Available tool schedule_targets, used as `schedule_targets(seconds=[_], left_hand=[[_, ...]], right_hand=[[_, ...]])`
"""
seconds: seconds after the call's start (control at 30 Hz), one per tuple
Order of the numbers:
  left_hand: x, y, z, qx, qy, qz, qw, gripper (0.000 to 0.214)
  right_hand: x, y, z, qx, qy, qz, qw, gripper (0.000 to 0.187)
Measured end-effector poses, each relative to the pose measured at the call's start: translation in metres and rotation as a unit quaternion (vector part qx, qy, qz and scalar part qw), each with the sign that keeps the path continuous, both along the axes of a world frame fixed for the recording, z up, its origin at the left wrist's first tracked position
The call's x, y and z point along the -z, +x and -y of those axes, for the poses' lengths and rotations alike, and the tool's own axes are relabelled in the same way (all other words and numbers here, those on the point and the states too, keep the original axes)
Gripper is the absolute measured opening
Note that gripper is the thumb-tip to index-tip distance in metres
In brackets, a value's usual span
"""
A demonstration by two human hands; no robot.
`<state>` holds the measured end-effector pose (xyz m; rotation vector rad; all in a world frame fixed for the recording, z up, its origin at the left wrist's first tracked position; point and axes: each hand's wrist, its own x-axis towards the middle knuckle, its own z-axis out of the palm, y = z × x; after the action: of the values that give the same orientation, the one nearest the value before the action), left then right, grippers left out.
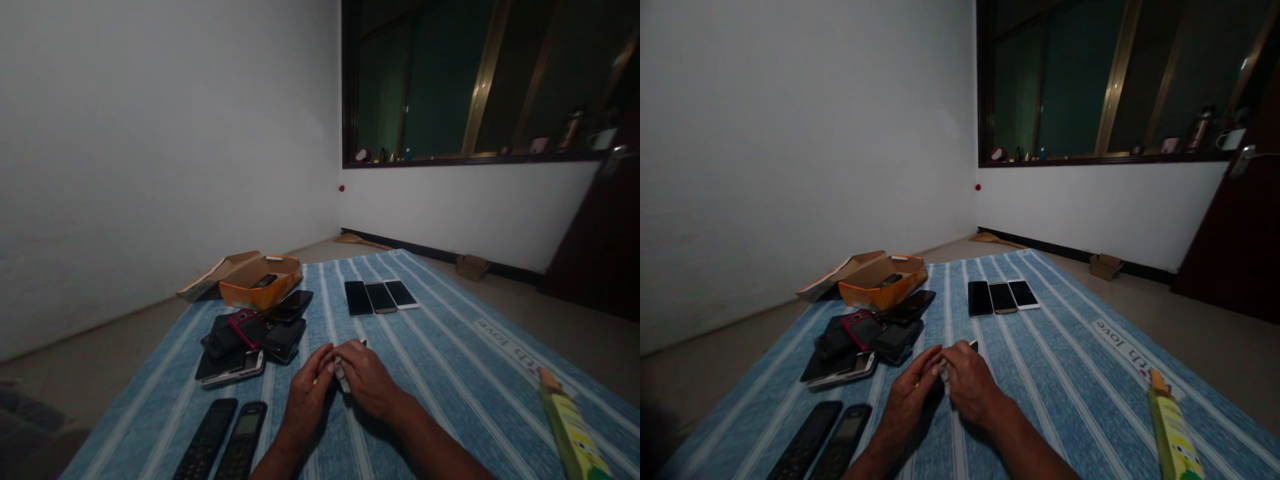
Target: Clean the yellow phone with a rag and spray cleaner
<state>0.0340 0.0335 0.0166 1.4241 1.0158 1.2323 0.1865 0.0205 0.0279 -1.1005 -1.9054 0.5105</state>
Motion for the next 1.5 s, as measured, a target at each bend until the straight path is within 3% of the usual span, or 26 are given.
schedule_targets(seconds=[0.27,0.43,0.6,0.8,1.0,1.37,1.5], left_hand=[[0.004,-0.001,-0.002,0.051,0.001,0.055,0.997,0.058],[0.001,-0.003,-0.003,0.035,-0.013,0.026,0.999,0.058],[0.000,-0.002,-0.004,0.042,-0.032,0.048,0.997,0.056],[-0.003,-0.001,-0.002,0.023,-0.023,0.042,0.999,0.047],[-0.003,-0.002,-0.001,-0.010,0.030,-0.025,0.999,0.035],[-0.008,-0.004,-0.002,0.066,0.055,-0.050,0.995,0.032],[-0.009,-0.006,-0.002,0.052,0.072,-0.075,0.993,0.030]], right_hand=[[-0.007,-0.001,0.003,-0.005,0.003,-0.006,1.000,0.028],[-0.007,-0.001,0.002,-0.035,0.015,-0.038,0.999,0.030],[0.001,-0.002,-0.002,0.015,0.008,-0.023,1.000,0.024],[0.004,-0.005,-0.002,0.064,-0.005,-0.030,0.997,0.030],[0.005,-0.003,-0.003,0.060,0.014,-0.004,0.998,0.023],[0.006,-0.004,-0.003,0.076,0.008,0.005,0.997,0.036],[0.008,-0.004,-0.005,0.082,0.008,0.007,0.997,0.033]])
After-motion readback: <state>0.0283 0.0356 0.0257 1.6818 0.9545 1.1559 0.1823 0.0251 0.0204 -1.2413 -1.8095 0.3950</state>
